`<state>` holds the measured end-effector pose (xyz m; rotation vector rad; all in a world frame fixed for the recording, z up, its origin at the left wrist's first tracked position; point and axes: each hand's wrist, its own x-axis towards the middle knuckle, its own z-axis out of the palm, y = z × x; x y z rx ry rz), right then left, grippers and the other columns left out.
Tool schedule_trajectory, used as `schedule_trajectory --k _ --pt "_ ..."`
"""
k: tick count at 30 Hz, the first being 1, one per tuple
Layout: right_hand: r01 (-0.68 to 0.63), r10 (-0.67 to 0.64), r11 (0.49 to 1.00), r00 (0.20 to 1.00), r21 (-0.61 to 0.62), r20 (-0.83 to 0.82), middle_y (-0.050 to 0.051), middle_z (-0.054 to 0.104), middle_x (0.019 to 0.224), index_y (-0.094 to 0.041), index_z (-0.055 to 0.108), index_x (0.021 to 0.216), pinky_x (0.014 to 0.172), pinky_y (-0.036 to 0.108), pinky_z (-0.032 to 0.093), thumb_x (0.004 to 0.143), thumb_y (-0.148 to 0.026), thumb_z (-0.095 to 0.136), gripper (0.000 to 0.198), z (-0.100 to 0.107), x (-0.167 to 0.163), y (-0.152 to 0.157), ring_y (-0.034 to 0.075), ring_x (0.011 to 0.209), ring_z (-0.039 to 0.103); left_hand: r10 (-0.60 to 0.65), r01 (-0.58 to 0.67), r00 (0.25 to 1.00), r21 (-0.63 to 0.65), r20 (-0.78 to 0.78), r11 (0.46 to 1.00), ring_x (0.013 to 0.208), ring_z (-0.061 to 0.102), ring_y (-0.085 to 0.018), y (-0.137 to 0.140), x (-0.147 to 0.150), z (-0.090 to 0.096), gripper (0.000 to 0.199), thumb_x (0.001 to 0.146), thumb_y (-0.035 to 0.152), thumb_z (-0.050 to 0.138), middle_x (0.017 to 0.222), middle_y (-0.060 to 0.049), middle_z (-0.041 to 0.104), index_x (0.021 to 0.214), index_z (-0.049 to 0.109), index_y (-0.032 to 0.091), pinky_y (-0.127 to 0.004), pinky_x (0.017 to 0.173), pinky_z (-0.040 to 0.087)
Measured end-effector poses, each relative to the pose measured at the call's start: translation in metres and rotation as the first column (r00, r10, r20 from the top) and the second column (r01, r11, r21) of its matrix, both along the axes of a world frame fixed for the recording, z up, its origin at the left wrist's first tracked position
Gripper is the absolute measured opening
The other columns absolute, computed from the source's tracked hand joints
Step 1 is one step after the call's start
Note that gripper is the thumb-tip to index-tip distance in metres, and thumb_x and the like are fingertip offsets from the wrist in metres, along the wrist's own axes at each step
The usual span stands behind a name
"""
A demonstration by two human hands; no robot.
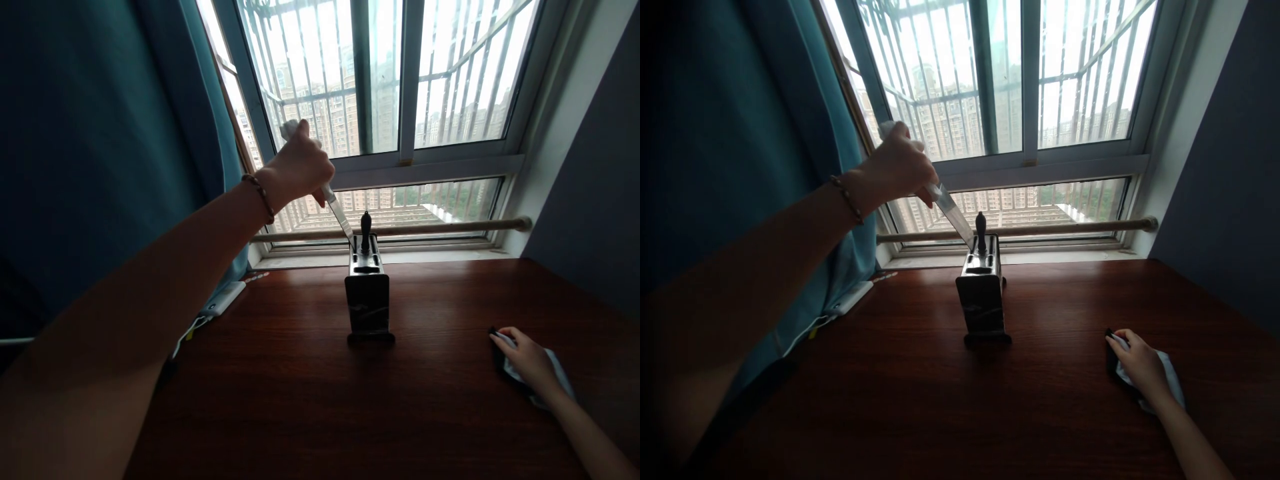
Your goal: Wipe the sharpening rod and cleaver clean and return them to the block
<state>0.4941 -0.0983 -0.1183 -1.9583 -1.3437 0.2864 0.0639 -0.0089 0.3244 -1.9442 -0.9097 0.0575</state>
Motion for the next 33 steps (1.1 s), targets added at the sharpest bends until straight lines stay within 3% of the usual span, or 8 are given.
schedule_trajectory --k 7,17,21,28,33 --pt "-0.004 0.004 1.000 1.000 -0.024 0.001 0.006 0.063 0.091 -0.020 0.057 0.089 0.073 0.034 0.039 0.072 -0.058 0.048 0.043 -0.004 0.003 0.002 0.025 0.083 0.058 -0.060 0.070 0.996 -0.155 0.069 0.985 0.092 0.042 -0.023 0.022 0.003 0.013 0.034 0.076 0.045 0.051 0.067 -0.006 0.059 0.058 0.056 0.017 -0.045 0.097 0.012" --pt "-0.010 0.011 0.998 1.000 -0.061 0.011 0.004 0.061 0.092 -0.022 0.055 0.090 0.076 0.033 0.038 0.074 -0.059 0.045 0.041 -0.006 0.003 0.003 0.024 0.084 0.056 -0.007 0.000 0.975 -0.032 -0.223 0.999 0.079 0.051 -0.023 0.048 0.030 0.022 0.029 0.070 0.045 0.062 0.069 -0.007 0.061 0.068 0.066 0.016 -0.044 0.090 0.020" --pt "-0.005 0.006 0.998 1.000 -0.060 0.005 0.003 0.059 0.091 -0.022 0.054 0.089 0.075 0.033 0.037 0.072 -0.059 0.047 0.042 -0.005 0.003 0.004 0.023 0.082 0.056 -0.032 0.022 0.965 -0.041 -0.260 0.999 0.080 0.053 -0.023 0.063 0.041 0.013 0.030 0.064 0.047 0.065 0.067 -0.005 0.060 0.070 0.068 0.017 -0.045 0.091 0.019" --pt "-0.025 0.024 0.998 1.000 -0.052 -0.010 0.004 0.059 0.091 -0.021 0.054 0.088 0.077 0.033 0.037 0.073 -0.058 0.046 0.040 0.000 0.001 0.002 0.023 0.084 0.055 -0.117 0.086 0.967 -0.142 -0.228 0.986 0.082 0.051 -0.023 0.078 0.039 -0.018 0.030 0.060 0.048 0.070 0.069 -0.004 0.061 0.067 0.067 0.019 -0.043 0.089 0.022" --pt "-0.016 0.015 0.997 1.000 -0.072 -0.013 0.004 0.059 0.090 -0.021 0.054 0.088 0.075 0.032 0.038 0.072 -0.059 0.046 0.042 -0.003 0.002 0.004 0.023 0.082 0.056 -0.140 0.106 0.972 -0.181 -0.189 0.978 0.087 0.051 -0.025 0.080 0.037 -0.022 0.032 0.058 0.047 0.073 0.070 -0.005 0.061 0.067 0.066 0.018 -0.044 0.091 0.021"
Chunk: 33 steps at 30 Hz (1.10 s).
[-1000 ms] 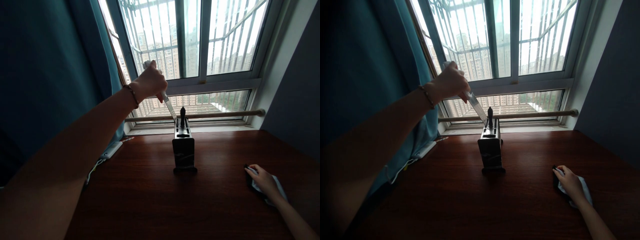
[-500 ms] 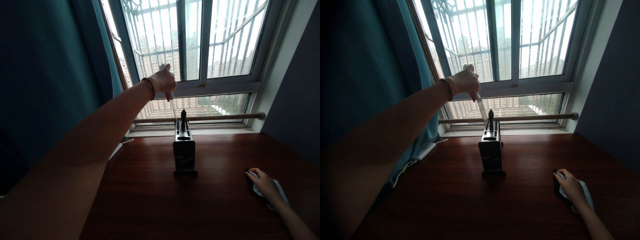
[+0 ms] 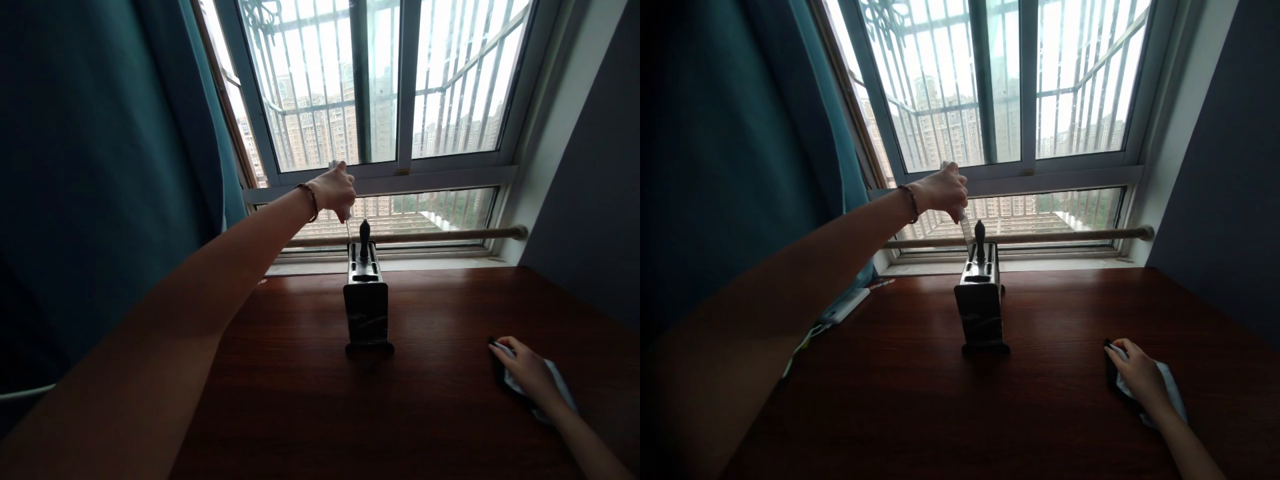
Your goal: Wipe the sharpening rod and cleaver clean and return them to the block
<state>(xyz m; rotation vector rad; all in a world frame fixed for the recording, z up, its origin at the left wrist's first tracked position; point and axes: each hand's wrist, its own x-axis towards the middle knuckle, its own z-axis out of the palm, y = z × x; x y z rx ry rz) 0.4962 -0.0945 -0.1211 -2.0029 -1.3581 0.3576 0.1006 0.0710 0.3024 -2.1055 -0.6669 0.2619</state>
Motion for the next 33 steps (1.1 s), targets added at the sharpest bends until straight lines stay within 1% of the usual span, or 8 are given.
schedule_trajectory --k 6,10,12,14,17,23,27,33 --pt "-0.012 0.011 1.000 1.000 0.004 0.007 0.004 0.061 0.094 -0.021 0.055 0.091 0.077 0.032 0.038 0.072 -0.058 0.046 0.043 -0.006 0.004 0.003 0.024 0.086 0.057 0.043 -0.029 0.994 -0.134 0.098 0.991 0.086 0.051 -0.022 -0.005 0.003 0.009 0.035 0.060 0.049 0.070 0.077 -0.004 0.060 0.073 0.066 0.016 -0.040 0.089 0.024" --pt "-0.012 0.012 1.000 1.000 0.019 0.014 0.005 0.061 0.092 -0.021 0.056 0.090 0.076 0.033 0.039 0.073 -0.059 0.047 0.042 -0.006 0.004 0.002 0.024 0.084 0.057 0.053 -0.017 0.974 -0.160 0.221 0.987 0.093 0.048 -0.026 -0.004 0.002 0.014 0.041 0.051 0.049 0.075 0.095 -0.007 0.059 0.075 0.069 0.017 -0.036 0.084 0.030" --pt "-0.017 0.016 0.999 1.000 0.039 0.020 0.005 0.061 0.092 -0.021 0.056 0.089 0.076 0.033 0.039 0.073 -0.059 0.047 0.042 -0.006 0.003 0.001 0.024 0.084 0.057 0.074 -0.015 0.963 -0.226 0.258 0.974 0.085 0.050 -0.021 0.001 0.001 0.014 0.041 0.051 0.047 0.075 0.097 -0.007 0.058 0.078 0.070 0.017 -0.030 0.075 0.033" --pt "-0.026 0.025 0.998 0.999 0.050 0.020 0.005 0.061 0.091 -0.021 0.055 0.089 0.075 0.033 0.039 0.073 -0.059 0.047 0.042 -0.005 0.003 0.001 0.024 0.083 0.057 0.101 0.005 0.948 -0.332 0.301 0.943 0.075 0.051 -0.015 0.008 0.000 0.012 0.038 0.054 0.042 0.075 0.091 -0.005 0.060 0.080 0.070 0.015 -0.025 0.067 0.034" --pt "-0.025 0.024 0.999 1.000 0.030 0.011 0.004 0.060 0.091 -0.021 0.055 0.089 0.075 0.033 0.038 0.073 -0.059 0.047 0.042 -0.005 0.003 0.001 0.023 0.083 0.057 0.131 0.050 0.922 -0.450 0.363 0.892 0.067 0.051 -0.010 0.019 0.000 0.002 0.029 0.055 0.031 0.074 0.078 -0.002 0.061 0.078 0.070 0.013 -0.020 0.062 0.034" --pt "-0.025 0.025 0.999 1.000 0.023 0.010 0.004 0.059 0.093 -0.022 0.054 0.089 0.077 0.033 0.038 0.073 -0.059 0.046 0.041 -0.003 0.001 0.000 0.023 0.085 0.056 0.073 0.187 0.902 -0.538 0.425 0.822 0.062 0.050 -0.009 0.033 -0.001 -0.037 0.021 0.055 0.026 0.075 0.073 -0.003 0.063 0.070 0.071 0.011 -0.020 0.063 0.036" --pt "-0.024 0.023 1.000 1.000 0.018 0.019 0.003 0.059 0.092 -0.022 0.053 0.089 0.078 0.033 0.037 0.074 -0.059 0.045 0.040 -0.001 0.000 -0.001 0.023 0.085 0.056 0.034 0.225 0.906 -0.548 0.422 0.805 0.062 0.050 -0.010 0.039 -0.001 -0.058 0.017 0.053 0.022 0.077 0.071 -0.004 0.063 0.065 0.070 0.013 -0.021 0.062 0.037" --pt "-0.020 0.020 1.000 1.000 0.021 0.000 0.004 0.059 0.091 -0.021 0.053 0.089 0.076 0.032 0.037 0.072 -0.059 0.047 0.042 0.001 -0.001 -0.001 0.022 0.084 0.055 0.019 0.245 0.897 -0.533 0.442 0.810 0.068 0.053 -0.013 0.044 -0.005 -0.065 0.022 0.056 0.020 0.074 0.079 -0.006 0.064 0.076 0.070 0.011 -0.022 0.064 0.038"
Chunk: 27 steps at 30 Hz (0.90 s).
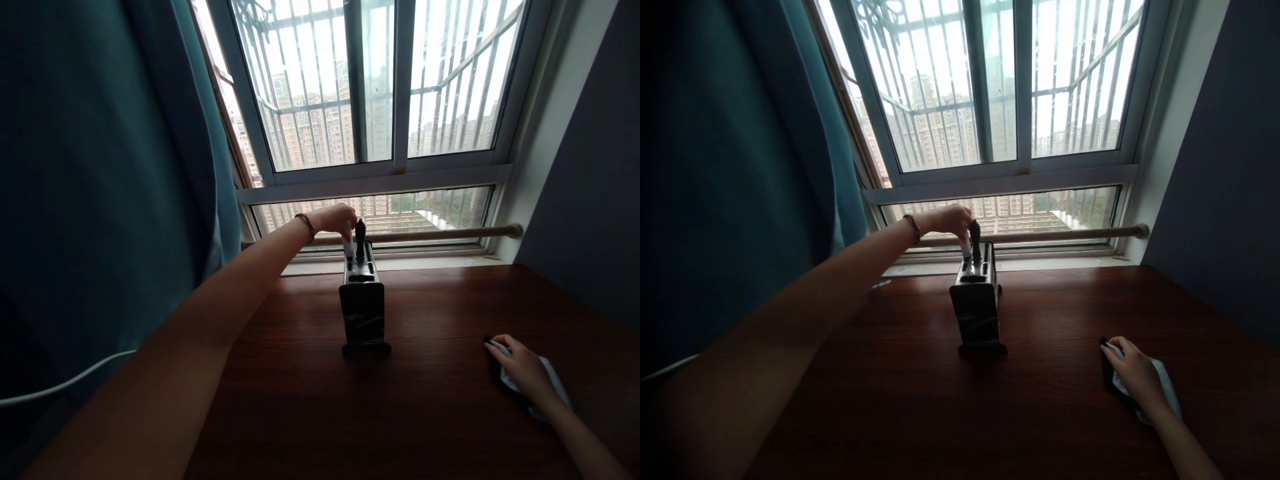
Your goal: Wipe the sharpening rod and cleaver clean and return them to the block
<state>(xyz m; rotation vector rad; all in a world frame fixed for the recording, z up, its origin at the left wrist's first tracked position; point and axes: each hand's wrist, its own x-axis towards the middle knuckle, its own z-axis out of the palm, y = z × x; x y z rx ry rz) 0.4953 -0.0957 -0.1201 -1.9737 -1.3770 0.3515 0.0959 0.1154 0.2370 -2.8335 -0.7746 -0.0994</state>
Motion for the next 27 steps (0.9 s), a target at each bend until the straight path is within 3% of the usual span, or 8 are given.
schedule_trajectory --k 8,11,14,17,20,24,26,27 --pt "0.009 -0.009 1.000 1.000 0.000 0.010 0.004 0.059 0.090 -0.021 0.053 0.088 0.076 0.032 0.037 0.073 -0.058 0.047 0.040 0.002 -0.002 0.000 0.022 0.083 0.055 0.102 -0.101 0.994 -0.024 0.041 0.995 0.077 0.058 -0.016 0.005 -0.002 -0.005 0.055 0.054 0.030 0.077 0.087 -0.004 0.065 0.105 0.063 0.015 -0.023 0.067 0.040" --pt "0.001 -0.001 1.000 1.000 0.018 0.015 0.004 0.059 0.090 -0.021 0.053 0.088 0.076 0.033 0.037 0.073 -0.057 0.046 0.040 0.000 -0.001 0.001 0.023 0.084 0.055 0.100 -0.094 0.991 -0.063 0.092 0.994 0.089 0.059 -0.020 0.005 -0.004 -0.005 0.073 0.055 0.032 0.077 0.103 -0.007 0.064 0.123 0.052 0.017 -0.028 0.077 0.043" --pt "0.000 0.000 1.000 1.000 0.026 0.021 0.004 0.059 0.090 -0.021 0.054 0.088 0.076 0.033 0.037 0.074 -0.057 0.046 0.040 -0.002 -0.001 0.001 0.023 0.083 0.056 0.053 -0.046 0.982 -0.042 0.182 0.998 0.113 0.048 -0.026 0.003 -0.009 -0.006 0.090 0.054 0.035 0.077 0.126 -0.012 0.052 0.134 0.040 0.019 -0.036 0.095 0.037" --pt "-0.010 0.009 0.999 0.999 0.042 0.032 0.005 0.060 0.090 -0.021 0.054 0.088 0.076 0.033 0.038 0.075 -0.056 0.046 0.039 -0.004 0.000 0.002 0.023 0.083 0.056 0.063 -0.075 0.931 0.018 0.360 0.997 0.127 0.032 -0.032 -0.003 -0.015 -0.015 0.101 0.053 0.039 0.078 0.138 -0.016 0.038 0.140 0.029 0.020 -0.045 0.103 0.027" --pt "-0.014 0.012 0.999 0.999 0.050 0.030 0.005 0.061 0.091 -0.021 0.055 0.088 0.076 0.034 0.038 0.075 -0.055 0.047 0.037 -0.003 -0.001 0.001 0.024 0.084 0.056 0.095 -0.131 0.768 0.011 0.633 0.991 0.129 0.029 -0.032 -0.014 -0.022 -0.038 0.106 0.056 0.040 0.078 0.140 -0.020 0.032 0.142 0.020 0.017 -0.046 0.104 0.027" --pt "0.010 -0.007 0.997 0.999 0.076 -0.037 0.005 0.061 0.087 -0.020 0.057 0.083 0.075 0.035 0.040 0.070 -0.055 0.052 0.038 0.010 -0.011 -0.002 0.025 0.082 0.057 0.203 -0.209 0.398 -0.127 0.894 0.970 0.123 0.039 -0.029 -0.047 -0.028 -0.085 0.089 0.064 0.037 0.073 0.137 -0.019 0.035 0.136 0.025 0.019 -0.043 0.094 0.038" --pt "0.021 0.008 0.993 0.970 0.116 -0.243 0.006 0.062 0.086 -0.019 0.058 0.087 0.073 0.034 0.042 0.066 -0.056 0.057 0.043 0.025 -0.022 -0.005 0.026 0.082 0.058 0.246 -0.242 0.167 -0.202 0.955 0.949 0.117 0.045 -0.025 -0.078 -0.029 -0.110 0.067 0.073 0.034 0.064 0.132 -0.016 0.041 0.130 0.033 0.019 -0.039 0.090 0.042" --pt "0.024 0.046 0.988 0.901 0.155 -0.431 0.007 0.063 0.091 -0.019 0.056 0.094 0.070 0.033 0.044 0.067 -0.056 0.058 0.046 0.034 -0.029 -0.007 0.026 0.083 0.059 0.239 -0.266 0.085 -0.209 0.967 0.941 0.116 0.046 -0.024 -0.096 -0.029 -0.123 0.057 0.077 0.033 0.060 0.130 -0.014 0.044 0.127 0.036 0.020 -0.038 0.090 0.042"
